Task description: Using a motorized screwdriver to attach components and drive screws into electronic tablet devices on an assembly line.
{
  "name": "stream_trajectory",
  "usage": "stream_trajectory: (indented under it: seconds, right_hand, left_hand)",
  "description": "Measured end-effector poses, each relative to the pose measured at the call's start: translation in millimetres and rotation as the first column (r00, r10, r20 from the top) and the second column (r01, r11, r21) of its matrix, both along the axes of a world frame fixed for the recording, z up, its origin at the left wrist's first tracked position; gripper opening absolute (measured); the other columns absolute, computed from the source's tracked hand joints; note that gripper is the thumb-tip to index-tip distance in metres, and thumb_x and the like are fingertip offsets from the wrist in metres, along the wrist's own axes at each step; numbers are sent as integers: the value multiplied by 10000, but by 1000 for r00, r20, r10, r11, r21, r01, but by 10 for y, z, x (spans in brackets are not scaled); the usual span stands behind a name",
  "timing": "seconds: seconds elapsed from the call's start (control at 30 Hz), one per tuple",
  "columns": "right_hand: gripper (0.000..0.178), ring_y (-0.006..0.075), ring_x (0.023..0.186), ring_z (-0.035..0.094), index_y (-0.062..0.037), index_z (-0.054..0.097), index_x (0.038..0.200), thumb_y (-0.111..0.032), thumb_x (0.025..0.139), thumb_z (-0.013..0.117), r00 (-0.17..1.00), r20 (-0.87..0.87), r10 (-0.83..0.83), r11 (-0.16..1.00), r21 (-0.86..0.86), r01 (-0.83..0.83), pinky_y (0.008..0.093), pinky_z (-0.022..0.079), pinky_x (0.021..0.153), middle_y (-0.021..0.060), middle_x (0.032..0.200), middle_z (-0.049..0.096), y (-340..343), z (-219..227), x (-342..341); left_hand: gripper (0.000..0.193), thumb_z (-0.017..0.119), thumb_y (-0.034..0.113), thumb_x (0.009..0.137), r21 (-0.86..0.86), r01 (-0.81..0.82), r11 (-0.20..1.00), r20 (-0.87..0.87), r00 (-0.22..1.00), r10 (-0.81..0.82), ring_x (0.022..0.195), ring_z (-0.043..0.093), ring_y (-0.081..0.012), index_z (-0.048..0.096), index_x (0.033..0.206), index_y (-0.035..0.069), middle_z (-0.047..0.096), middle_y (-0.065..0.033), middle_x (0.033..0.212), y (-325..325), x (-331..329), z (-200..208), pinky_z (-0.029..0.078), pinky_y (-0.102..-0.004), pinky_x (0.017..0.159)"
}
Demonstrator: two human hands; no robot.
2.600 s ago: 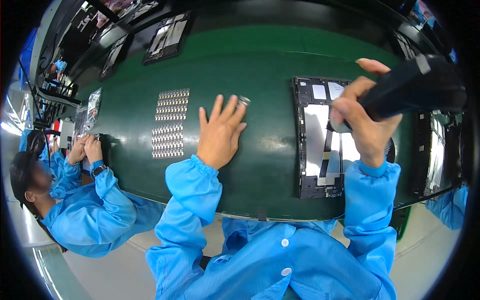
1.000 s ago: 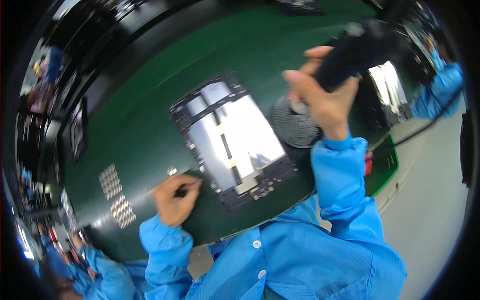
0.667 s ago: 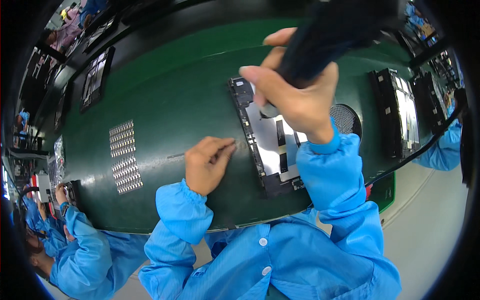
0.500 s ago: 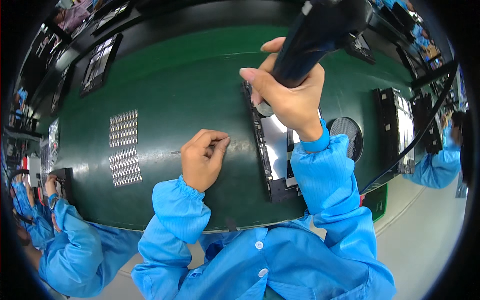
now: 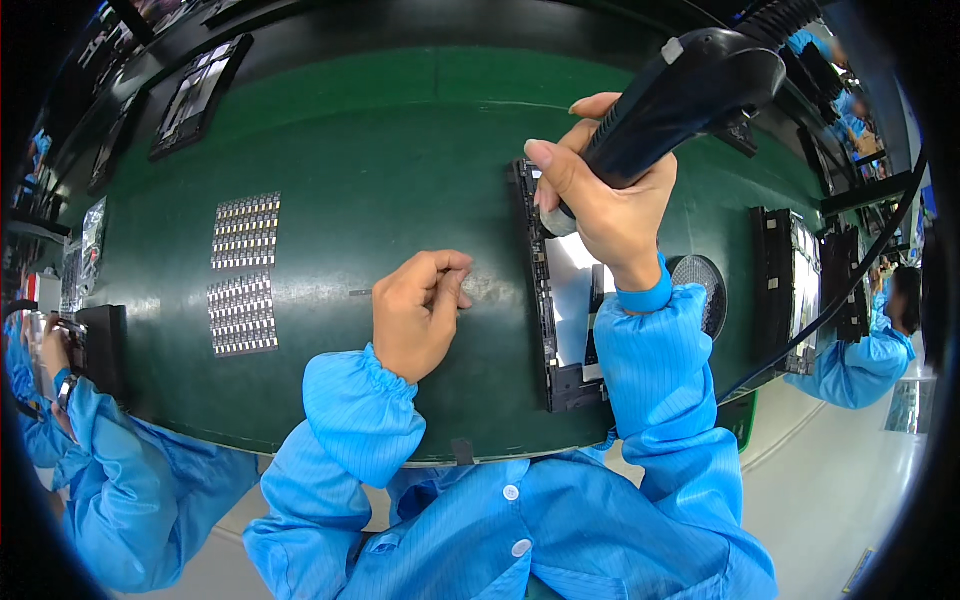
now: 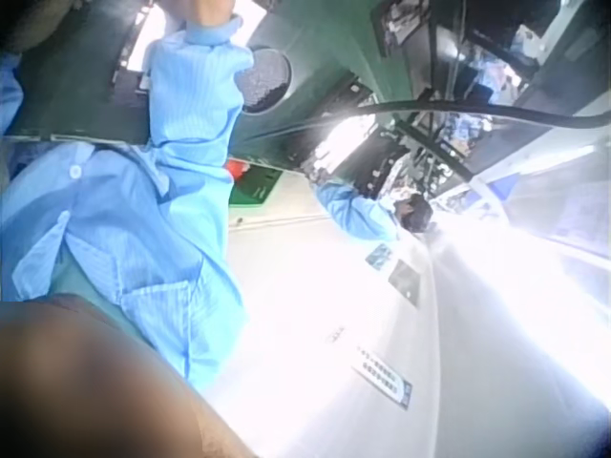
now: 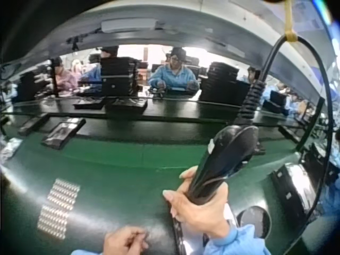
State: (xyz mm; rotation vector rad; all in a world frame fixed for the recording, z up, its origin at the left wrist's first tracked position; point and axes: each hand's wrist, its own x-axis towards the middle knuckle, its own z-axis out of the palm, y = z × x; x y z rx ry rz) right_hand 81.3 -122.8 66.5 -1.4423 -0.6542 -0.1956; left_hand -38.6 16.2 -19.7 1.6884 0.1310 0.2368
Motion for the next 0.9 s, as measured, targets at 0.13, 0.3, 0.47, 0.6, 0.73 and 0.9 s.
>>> stream_trajectory:
  seconds: [0.13,0.3,0.47,0.6,0.73,0.9]
  right_hand:
    - [326,91,475,566,30,527,993,18,745,738,1000,-3,-6,1000,0,6,209,432,440,32,592,603,12,-3,-7]
    - [353,121,486,568,24,504,1054,51,768,709,1000,3,-5,998,-59,5,237,452,469,65,613,597,-7,11,-47]
    - [351,116,492,567,21,499,1053,53,771,706,1000,19,25,998,-53,-24,230,447,475,61,609,594,-3,18,-60]
    - [354,114,493,567,19,496,1057,55,772,703,1000,10,19,999,-45,-19,230,447,478,62,611,595,-2,15,-57]
    - [359,117,496,570,19,492,1060,60,771,699,1000,8,1,999,-51,-1,240,453,480,65,615,597,-1,30,-66]
    - [361,130,496,574,21,481,1067,65,776,690,1000,9,17,1000,-8,-17,253,463,478,75,615,593,-20,51,-68]
  left_hand:
    - [161,480,-117,875,68,12,998,128,992,-21,733,636,-134,622,934,-72,644,-133,1000,23,5,15,522,-220,612]
    - [220,451,-149,862,55,4,998,137,991,-11,795,654,-158,639,944,-69,643,-141,1031,12,-7,19,545,-240,673]
    - [176,529,-108,844,80,-18,997,105,994,10,788,655,-158,646,968,-64,648,-131,1019,0,-5,60,550,-243,672]
    - [145,609,-48,806,201,-21,979,181,983,-16,740,665,-168,647,946,-49,660,-133,944,-42,83,107,543,-263,606]
    - [170,667,-11,783,221,53,974,170,981,-92,728,652,-173,654,948,-50,657,-128,913,-88,198,173,535,-258,616]
    - [200,679,27,788,237,111,965,216,963,-163,702,653,-204,648,972,-45,650,-130,905,-186,346,172,535,-281,591]
